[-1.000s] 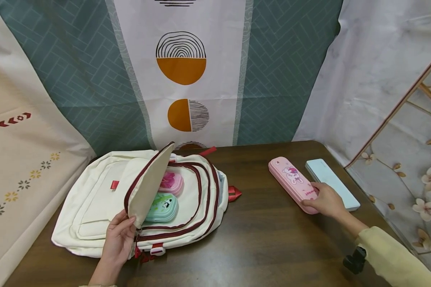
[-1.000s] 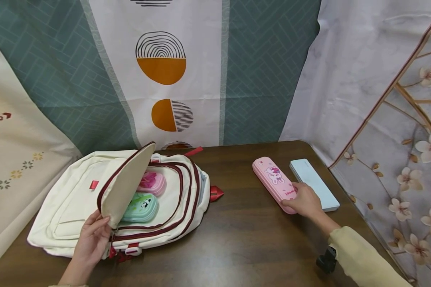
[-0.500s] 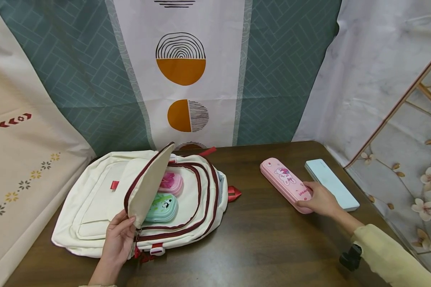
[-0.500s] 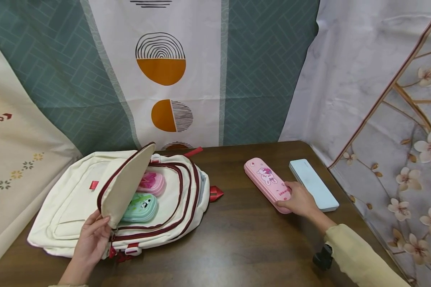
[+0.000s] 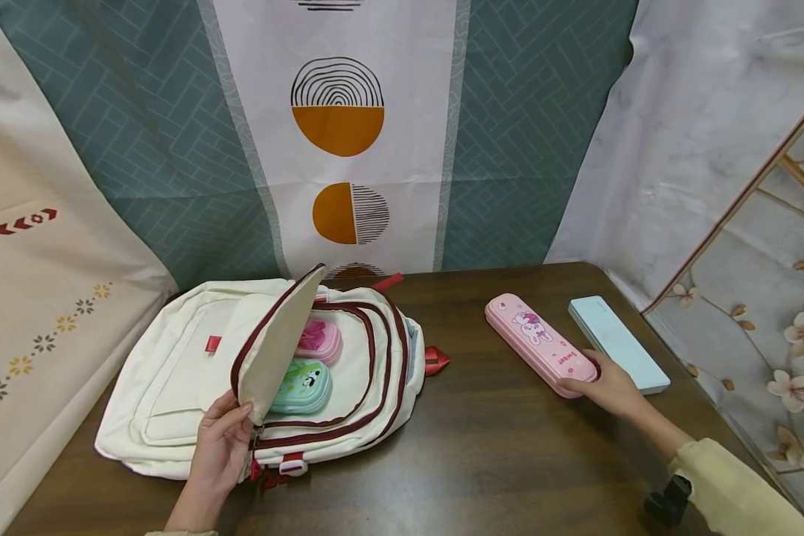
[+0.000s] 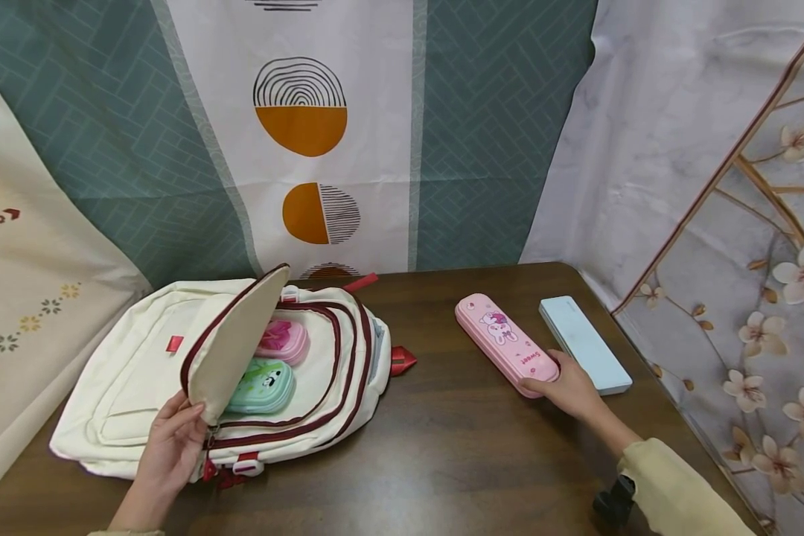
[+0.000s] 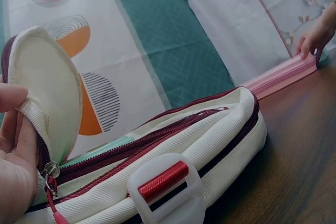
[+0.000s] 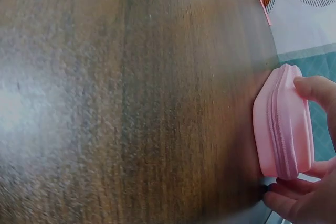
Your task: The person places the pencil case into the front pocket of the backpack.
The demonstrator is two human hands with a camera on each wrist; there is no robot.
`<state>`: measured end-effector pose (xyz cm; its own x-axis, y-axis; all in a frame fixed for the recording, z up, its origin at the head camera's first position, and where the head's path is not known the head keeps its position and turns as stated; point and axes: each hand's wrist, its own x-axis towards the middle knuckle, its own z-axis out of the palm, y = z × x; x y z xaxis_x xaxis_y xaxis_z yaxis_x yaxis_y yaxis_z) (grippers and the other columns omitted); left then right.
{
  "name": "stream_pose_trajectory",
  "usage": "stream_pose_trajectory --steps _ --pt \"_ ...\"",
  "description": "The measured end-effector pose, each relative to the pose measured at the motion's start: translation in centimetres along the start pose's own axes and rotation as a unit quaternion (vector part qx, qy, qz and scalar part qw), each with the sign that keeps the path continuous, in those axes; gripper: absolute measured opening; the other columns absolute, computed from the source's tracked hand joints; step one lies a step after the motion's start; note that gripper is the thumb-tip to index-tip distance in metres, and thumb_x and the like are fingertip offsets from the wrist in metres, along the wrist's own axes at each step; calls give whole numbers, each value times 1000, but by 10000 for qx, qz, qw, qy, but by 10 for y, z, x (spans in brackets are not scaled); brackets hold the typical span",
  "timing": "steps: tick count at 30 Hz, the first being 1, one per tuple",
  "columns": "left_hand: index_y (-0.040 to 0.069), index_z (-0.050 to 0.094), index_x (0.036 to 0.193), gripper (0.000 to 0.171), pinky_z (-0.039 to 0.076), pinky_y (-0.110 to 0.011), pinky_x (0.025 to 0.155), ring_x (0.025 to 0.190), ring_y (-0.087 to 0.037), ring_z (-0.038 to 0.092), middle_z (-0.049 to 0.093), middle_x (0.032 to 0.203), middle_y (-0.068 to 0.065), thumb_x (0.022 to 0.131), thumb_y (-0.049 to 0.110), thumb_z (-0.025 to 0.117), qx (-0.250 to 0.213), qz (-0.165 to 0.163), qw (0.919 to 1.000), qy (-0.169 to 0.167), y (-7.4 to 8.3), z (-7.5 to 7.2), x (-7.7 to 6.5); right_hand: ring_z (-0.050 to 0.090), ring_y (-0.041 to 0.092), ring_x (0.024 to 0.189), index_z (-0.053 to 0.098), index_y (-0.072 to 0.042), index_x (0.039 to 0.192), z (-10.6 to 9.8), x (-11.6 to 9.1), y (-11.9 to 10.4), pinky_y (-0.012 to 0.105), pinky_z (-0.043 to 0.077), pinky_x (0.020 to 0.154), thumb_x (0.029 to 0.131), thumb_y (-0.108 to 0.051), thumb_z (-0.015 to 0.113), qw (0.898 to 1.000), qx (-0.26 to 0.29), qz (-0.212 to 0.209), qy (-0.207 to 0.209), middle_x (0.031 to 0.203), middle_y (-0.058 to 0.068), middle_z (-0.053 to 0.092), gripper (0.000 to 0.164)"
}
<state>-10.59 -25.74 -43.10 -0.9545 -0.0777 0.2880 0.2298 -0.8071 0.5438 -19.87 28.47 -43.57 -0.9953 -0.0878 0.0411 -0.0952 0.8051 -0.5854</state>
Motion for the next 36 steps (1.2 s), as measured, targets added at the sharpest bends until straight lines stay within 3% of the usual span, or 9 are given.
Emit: stream_pose_trajectory --steps 10,21,29,36 --pt "0 67 102 44 52 -23 76 87 -19 65 66 94 -12 89 -19 30 -89 1 9999 -73 0 -1 1 49 46 103 41 17 121 3 -1 -1 54 40 87 74 -34 71 9997 41 52 243 116 36 48 75" --pt "-1 67 102 43 52 -23 76 87 -19 65 66 94 -12 89 -19 30 -149 -11 9998 -157 -1 -2 1 49 43 101 44 15 120 2 4 0 53 39 87 72 -27 74 9983 167 -175 526 114 34 51 70" --pt "-1 67 102 44 52 -23 76 87 -19 65 66 94 -11 89 -20 29 -126 -9 9998 -164 -1 -1 1 52 40 96 49 12 116 -2 10 0 47 41 80 68 -22 76 9941 108 -433 986 109 32 55 65" --pt "-1 67 102 43 52 -23 76 87 -19 65 66 95 -12 89 -20 30 -87 50 9998 -162 -1 -1 1 52 41 96 47 14 118 -8 13 -4 49 44 79 70 -26 76 9951 55 -309 943 112 34 53 68"
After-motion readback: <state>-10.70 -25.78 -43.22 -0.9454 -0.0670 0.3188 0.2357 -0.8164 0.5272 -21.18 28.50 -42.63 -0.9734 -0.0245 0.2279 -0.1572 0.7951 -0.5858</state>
